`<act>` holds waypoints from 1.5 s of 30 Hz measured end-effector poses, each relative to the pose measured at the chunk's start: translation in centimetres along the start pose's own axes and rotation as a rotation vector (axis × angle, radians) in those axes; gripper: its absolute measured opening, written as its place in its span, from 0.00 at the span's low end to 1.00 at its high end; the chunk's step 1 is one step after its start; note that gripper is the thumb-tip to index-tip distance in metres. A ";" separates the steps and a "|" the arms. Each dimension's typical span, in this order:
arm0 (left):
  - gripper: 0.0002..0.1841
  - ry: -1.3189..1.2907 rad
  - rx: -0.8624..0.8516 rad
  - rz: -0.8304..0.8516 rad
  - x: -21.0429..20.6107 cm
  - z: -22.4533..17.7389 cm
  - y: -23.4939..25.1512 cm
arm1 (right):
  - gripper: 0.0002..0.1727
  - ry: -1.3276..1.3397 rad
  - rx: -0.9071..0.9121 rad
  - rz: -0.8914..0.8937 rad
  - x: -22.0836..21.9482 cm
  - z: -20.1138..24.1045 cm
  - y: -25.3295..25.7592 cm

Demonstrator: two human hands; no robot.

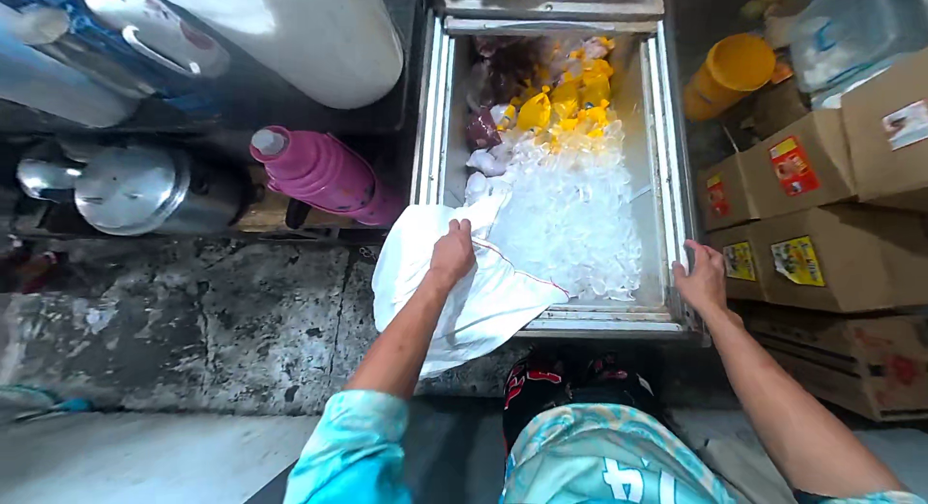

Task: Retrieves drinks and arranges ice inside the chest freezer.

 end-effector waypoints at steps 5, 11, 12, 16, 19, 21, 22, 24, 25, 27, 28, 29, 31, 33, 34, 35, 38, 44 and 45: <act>0.20 -0.354 0.183 -0.217 5.0 7.8 -12.8 | 0.39 0.021 0.065 -0.039 -0.1 -0.1 0.6; 0.24 -0.273 0.457 -0.233 -0.1 7.8 -14.2 | 0.41 -0.018 0.087 -0.047 0.0 3.9 6.3; 0.25 -0.266 0.498 -0.255 -0.6 8.2 -14.5 | 0.40 -0.041 0.090 -0.051 0.0 4.4 7.2; 0.28 -0.214 0.524 -0.427 -1.5 8.1 -16.5 | 0.41 -0.120 0.086 -0.060 -0.5 4.8 8.0; 0.36 -0.209 0.517 -0.616 -2.1 6.0 -17.5 | 0.41 -0.109 0.126 -0.090 -0.3 5.2 8.1; 0.41 -0.205 0.499 -0.727 -2.2 3.9 -17.8 | 0.41 -0.101 0.151 -0.109 -0.2 5.5 8.2; 0.42 -0.176 0.471 -0.770 -1.9 2.5 -17.8 | 0.41 -0.103 0.163 -0.124 -0.2 5.6 8.3; 0.39 -0.097 0.352 -0.828 -0.6 -1.5 -17.2 | 0.41 -0.119 0.232 -0.183 0.1 6.0 8.1; 0.36 -0.100 0.260 -0.833 0.2 -3.8 -16.3 | 0.40 -0.123 0.286 -0.220 0.1 6.1 7.6; 0.34 -0.250 0.141 -0.674 -0.1 -7.3 -13.0 | 0.37 -0.102 0.410 -0.242 -0.3 7.0 5.9; 0.38 -0.352 0.155 -0.523 -1.3 -8.1 -10.7 | 0.38 -0.093 0.451 -0.193 -1.2 7.7 4.9; 0.45 -0.415 0.211 -0.361 -3.0 -8.2 -8.3 | 0.41 -0.103 0.467 -0.110 -2.8 8.2 3.9; 0.61 -0.355 0.332 -0.053 -7.2 -7.1 -4.4 | 0.49 -0.202 0.439 0.035 -7.0 8.5 2.4; 0.70 -0.208 0.367 0.135 -10.0 -6.0 -1.5 | 0.57 -0.342 0.390 0.041 -10.0 8.7 2.0; 0.73 -0.166 0.364 0.187 -10.6 -6.0 -0.5 | 0.60 -0.366 0.360 0.039 -10.7 9.2 2.1; 0.74 -0.139 0.351 0.220 -11.0 -6.3 -0.1 | 0.60 -0.368 0.328 0.052 -11.2 9.7 2.0; 0.78 -0.119 0.313 0.242 -11.3 -6.9 -0.3 | 0.59 -0.293 0.206 0.134 -13.1 9.7 1.3; 0.77 -0.115 0.355 0.099 -11.0 -5.7 -2.1 | 0.60 -0.023 -0.254 0.201 -16.2 5.4 1.9; 0.76 -0.128 0.345 0.081 -11.4 -5.5 -1.7 | 0.58 0.039 -0.350 0.245 -16.8 5.0 1.7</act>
Point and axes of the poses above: each hand's wrist, its own y-axis towards the middle knuckle, its own x-axis out of the back of the hand, z = x × y, the point moved 8 cm from there along y, towards the middle knuckle, and after that the axes turned 11 degrees about -x, right-handed, at the moved point
